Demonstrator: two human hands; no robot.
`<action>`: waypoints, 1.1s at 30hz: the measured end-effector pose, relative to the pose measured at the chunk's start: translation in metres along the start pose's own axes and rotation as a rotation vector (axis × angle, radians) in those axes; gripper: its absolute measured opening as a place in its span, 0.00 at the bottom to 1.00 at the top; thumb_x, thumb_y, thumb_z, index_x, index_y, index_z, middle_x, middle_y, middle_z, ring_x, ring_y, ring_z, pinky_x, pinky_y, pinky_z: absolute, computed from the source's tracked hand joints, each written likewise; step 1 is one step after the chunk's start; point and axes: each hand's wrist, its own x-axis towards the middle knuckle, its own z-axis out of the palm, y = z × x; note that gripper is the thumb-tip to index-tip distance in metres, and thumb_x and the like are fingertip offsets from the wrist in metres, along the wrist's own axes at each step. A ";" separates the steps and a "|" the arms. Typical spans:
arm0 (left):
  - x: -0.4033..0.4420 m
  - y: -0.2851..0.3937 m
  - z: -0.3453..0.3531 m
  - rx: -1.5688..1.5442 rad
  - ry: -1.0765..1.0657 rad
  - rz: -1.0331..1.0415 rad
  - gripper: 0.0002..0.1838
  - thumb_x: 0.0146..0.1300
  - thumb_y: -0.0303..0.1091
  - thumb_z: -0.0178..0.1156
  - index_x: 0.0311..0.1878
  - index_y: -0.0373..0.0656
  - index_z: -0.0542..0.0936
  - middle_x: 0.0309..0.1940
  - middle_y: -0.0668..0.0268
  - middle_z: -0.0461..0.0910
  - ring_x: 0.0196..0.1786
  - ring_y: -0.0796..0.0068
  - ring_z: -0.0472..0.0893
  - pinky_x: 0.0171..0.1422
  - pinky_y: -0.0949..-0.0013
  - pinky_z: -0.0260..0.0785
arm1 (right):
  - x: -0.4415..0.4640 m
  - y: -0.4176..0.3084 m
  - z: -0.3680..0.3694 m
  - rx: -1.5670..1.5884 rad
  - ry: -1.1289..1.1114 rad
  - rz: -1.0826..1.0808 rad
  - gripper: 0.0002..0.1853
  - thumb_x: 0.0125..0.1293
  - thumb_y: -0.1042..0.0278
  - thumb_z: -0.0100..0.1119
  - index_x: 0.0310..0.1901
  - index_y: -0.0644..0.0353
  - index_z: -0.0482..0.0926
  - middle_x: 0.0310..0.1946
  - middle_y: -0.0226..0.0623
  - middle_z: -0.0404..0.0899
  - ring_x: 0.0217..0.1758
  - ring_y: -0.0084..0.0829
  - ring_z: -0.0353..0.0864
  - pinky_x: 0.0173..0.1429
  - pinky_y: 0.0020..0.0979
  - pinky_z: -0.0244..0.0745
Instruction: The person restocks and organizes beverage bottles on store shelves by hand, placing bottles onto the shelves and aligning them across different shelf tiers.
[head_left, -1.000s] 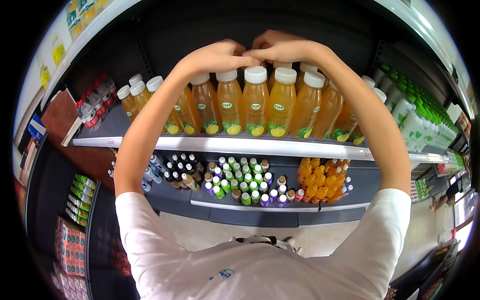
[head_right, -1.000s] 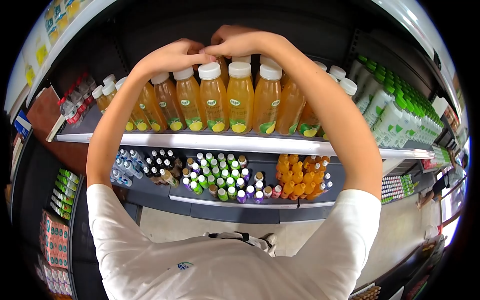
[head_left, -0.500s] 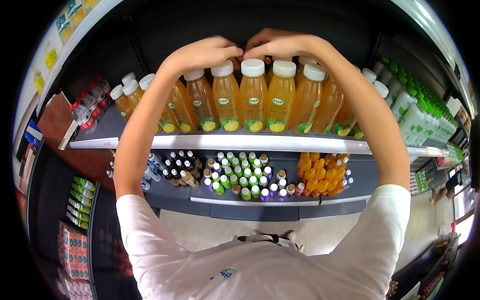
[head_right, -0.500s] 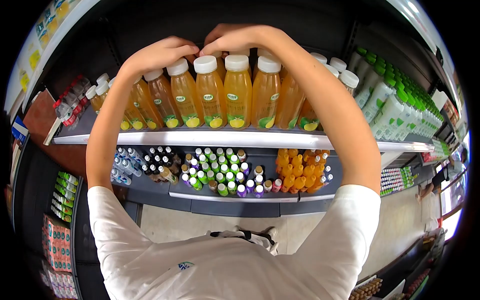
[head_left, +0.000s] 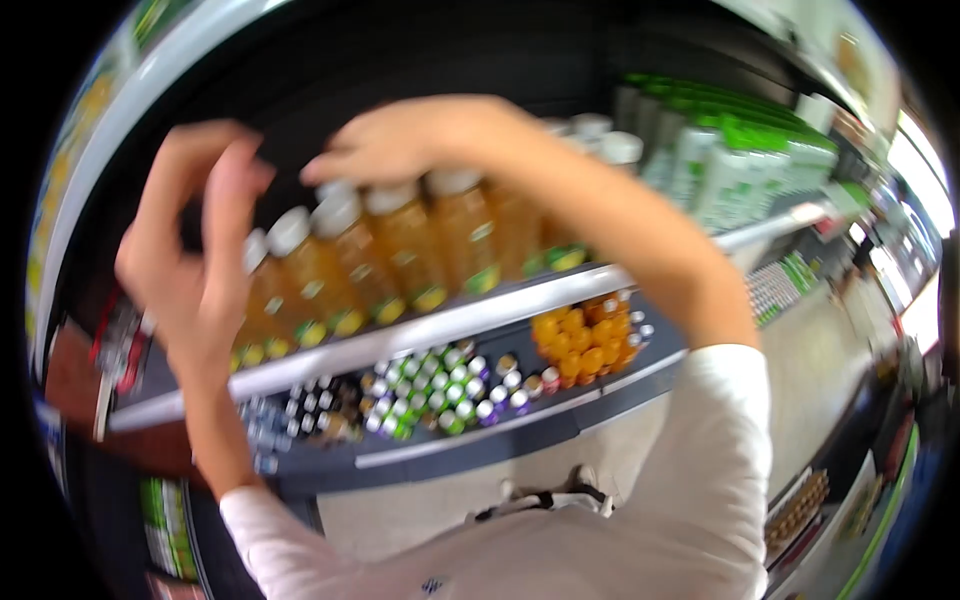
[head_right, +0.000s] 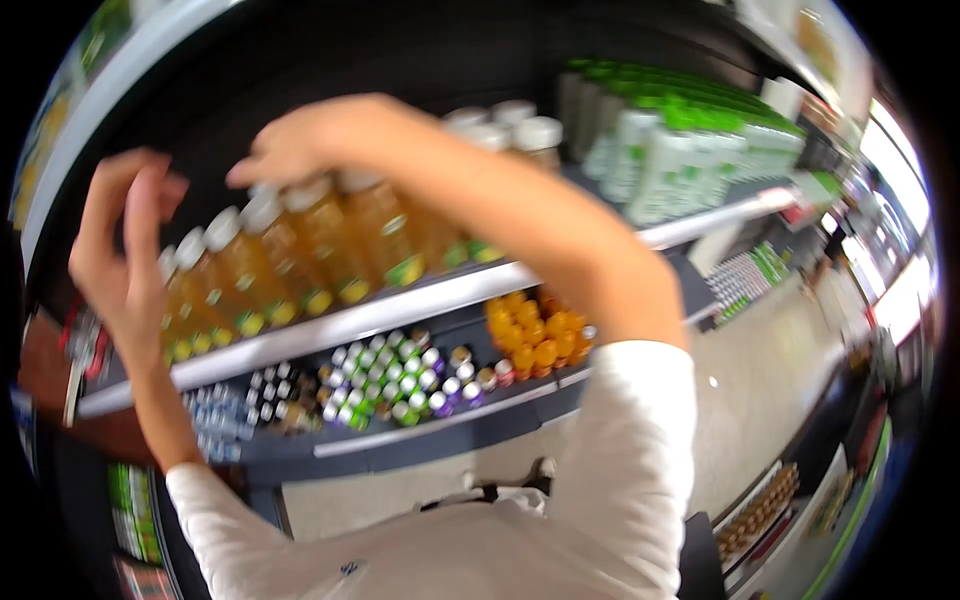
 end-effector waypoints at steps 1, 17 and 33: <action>-0.003 0.009 -0.001 -0.018 -0.004 -0.012 0.08 0.74 0.27 0.57 0.42 0.30 0.81 0.34 0.62 0.83 0.35 0.79 0.82 0.44 0.75 0.73 | -0.006 -0.004 0.000 -0.098 0.054 -0.071 0.38 0.75 0.30 0.45 0.59 0.61 0.83 0.57 0.54 0.84 0.64 0.52 0.81 0.69 0.45 0.74; 0.090 0.248 0.195 -0.322 -0.086 0.247 0.05 0.70 0.29 0.62 0.40 0.38 0.80 0.27 0.65 0.79 0.33 0.74 0.79 0.44 0.71 0.69 | -0.381 0.052 -0.078 -0.405 0.302 0.280 0.30 0.71 0.41 0.57 0.59 0.61 0.81 0.50 0.49 0.82 0.55 0.51 0.82 0.58 0.49 0.79; 0.216 0.492 0.465 -0.696 0.074 0.424 0.15 0.73 0.46 0.61 0.47 0.42 0.82 0.37 0.61 0.88 0.41 0.62 0.85 0.49 0.60 0.76 | -0.674 0.051 -0.126 -0.550 0.129 0.991 0.26 0.73 0.47 0.57 0.56 0.64 0.80 0.50 0.48 0.83 0.55 0.49 0.84 0.55 0.46 0.82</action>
